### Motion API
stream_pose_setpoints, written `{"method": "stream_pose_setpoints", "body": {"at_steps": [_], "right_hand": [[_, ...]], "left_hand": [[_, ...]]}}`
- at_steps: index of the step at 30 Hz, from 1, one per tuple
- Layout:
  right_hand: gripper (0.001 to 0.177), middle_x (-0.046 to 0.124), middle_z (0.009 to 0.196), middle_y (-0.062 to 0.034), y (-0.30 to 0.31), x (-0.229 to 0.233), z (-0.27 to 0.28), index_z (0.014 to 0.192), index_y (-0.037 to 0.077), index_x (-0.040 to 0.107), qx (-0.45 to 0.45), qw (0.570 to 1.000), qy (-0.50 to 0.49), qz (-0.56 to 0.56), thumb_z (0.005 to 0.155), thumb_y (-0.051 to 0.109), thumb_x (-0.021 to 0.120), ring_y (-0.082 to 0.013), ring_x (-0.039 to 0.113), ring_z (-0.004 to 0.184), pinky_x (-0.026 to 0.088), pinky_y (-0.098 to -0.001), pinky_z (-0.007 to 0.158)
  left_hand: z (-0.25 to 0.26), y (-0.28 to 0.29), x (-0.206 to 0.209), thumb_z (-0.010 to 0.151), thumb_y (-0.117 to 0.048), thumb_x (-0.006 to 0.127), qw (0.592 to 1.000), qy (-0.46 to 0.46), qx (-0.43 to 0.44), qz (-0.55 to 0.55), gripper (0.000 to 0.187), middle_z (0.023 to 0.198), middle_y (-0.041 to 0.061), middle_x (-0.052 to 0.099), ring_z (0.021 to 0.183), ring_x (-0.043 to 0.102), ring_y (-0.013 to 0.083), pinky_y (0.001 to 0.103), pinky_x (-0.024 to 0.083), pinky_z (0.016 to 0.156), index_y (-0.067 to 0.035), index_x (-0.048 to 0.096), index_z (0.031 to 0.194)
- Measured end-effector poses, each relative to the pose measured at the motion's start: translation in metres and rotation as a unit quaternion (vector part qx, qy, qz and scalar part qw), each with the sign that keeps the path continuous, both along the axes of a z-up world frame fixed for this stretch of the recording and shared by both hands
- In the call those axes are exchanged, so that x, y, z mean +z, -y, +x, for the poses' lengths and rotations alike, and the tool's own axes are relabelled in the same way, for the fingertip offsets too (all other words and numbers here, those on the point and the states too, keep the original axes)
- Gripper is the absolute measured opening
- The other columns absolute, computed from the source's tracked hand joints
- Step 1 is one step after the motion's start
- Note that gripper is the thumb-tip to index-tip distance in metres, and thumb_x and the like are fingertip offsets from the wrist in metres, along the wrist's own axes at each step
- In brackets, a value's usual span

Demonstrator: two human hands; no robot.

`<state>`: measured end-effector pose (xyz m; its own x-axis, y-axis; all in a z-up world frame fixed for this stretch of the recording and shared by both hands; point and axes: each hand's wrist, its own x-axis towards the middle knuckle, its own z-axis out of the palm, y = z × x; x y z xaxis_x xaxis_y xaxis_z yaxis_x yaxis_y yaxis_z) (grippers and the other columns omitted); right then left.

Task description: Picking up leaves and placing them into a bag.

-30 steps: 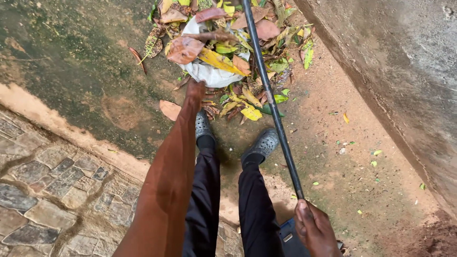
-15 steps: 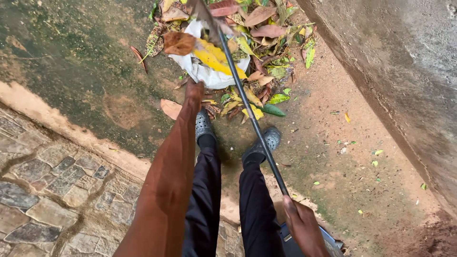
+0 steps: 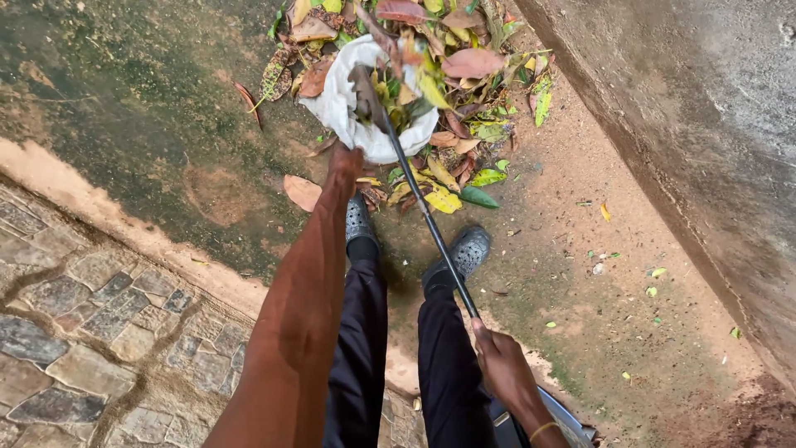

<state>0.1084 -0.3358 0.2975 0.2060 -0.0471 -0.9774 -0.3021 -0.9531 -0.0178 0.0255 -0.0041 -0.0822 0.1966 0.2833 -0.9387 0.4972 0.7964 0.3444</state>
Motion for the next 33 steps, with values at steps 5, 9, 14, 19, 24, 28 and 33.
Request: {"method": "stream_pose_setpoints", "body": {"at_steps": [5,9,14,19,24,28,33], "right_hand": [[0.058,0.029,0.058,0.0006,0.019,0.021,-0.014,0.065,0.008,0.042,0.011,0.999,0.040,0.029,0.108,0.047,0.044,-0.0142,0.029,0.051,0.029,-0.0328,0.047],[0.049,0.040,0.069,0.0076,0.070,0.037,-0.019,0.106,-0.005,0.059,0.317,0.783,0.334,0.418,0.118,0.037,0.036,-0.0092,0.041,0.057,0.034,-0.0260,0.045],[0.049,0.033,0.055,0.0019,0.074,0.046,-0.011,0.074,0.004,0.047,-0.063,0.985,0.105,0.125,0.108,0.039,0.045,-0.0124,0.031,0.044,0.027,-0.0288,0.039],[0.055,0.034,0.049,0.0068,0.014,-0.014,0.004,0.064,0.015,0.045,-0.018,0.994,0.039,0.097,0.104,0.051,0.036,-0.0101,0.031,0.036,0.030,-0.0277,0.032],[0.055,0.029,0.050,0.0064,-0.021,-0.019,0.006,0.065,0.015,0.038,-0.098,0.994,-0.022,0.050,0.105,0.052,0.046,-0.0085,0.024,0.038,0.025,-0.0270,0.033],[0.057,0.027,0.050,0.0059,0.015,0.019,-0.008,0.064,0.015,0.038,-0.058,0.998,-0.003,0.029,0.105,0.053,0.041,-0.0105,0.024,0.036,0.026,-0.0292,0.032],[0.052,0.029,0.049,0.0012,0.047,0.046,-0.015,0.065,0.011,0.040,-0.193,0.981,0.011,0.008,0.103,0.045,0.050,-0.0121,0.026,0.037,0.020,-0.0309,0.035]], "left_hand": [[0.010,-0.010,0.062,0.107,-0.020,0.042,0.999,-0.042,0.002,0.014,0.041,0.119,0.018,0.072,0.086,0.074,0.0331,0.050,0.064,0.074,-0.014,0.035,0.147],[0.009,-0.016,0.069,0.110,-0.021,0.040,0.999,-0.034,-0.004,0.008,0.043,0.121,0.018,0.072,0.089,0.072,0.0331,0.049,0.061,0.073,-0.015,0.028,0.150],[0.013,-0.016,0.073,0.108,-0.018,0.041,0.998,-0.054,-0.009,-0.003,0.046,0.120,0.016,0.072,0.088,0.074,0.0321,0.047,0.065,0.075,-0.018,0.030,0.152],[0.011,-0.011,0.080,0.108,-0.019,0.041,0.998,-0.065,-0.008,-0.004,0.047,0.124,0.015,0.068,0.087,0.073,0.0301,0.048,0.065,0.078,-0.021,0.029,0.153],[0.000,-0.010,0.051,0.108,-0.020,0.041,1.000,-0.024,0.005,-0.002,0.041,0.124,0.018,0.066,0.084,0.070,0.0312,0.055,0.063,0.078,-0.014,0.036,0.148],[-0.003,-0.012,0.043,0.107,-0.020,0.042,1.000,-0.025,0.003,-0.009,0.041,0.124,0.017,0.065,0.080,0.071,0.0326,0.056,0.063,0.077,-0.012,0.038,0.146],[0.001,-0.014,0.060,0.105,-0.020,0.042,1.000,-0.024,0.000,0.004,0.046,0.128,0.017,0.060,0.079,0.072,0.0307,0.049,0.064,0.072,-0.013,0.028,0.149]]}}
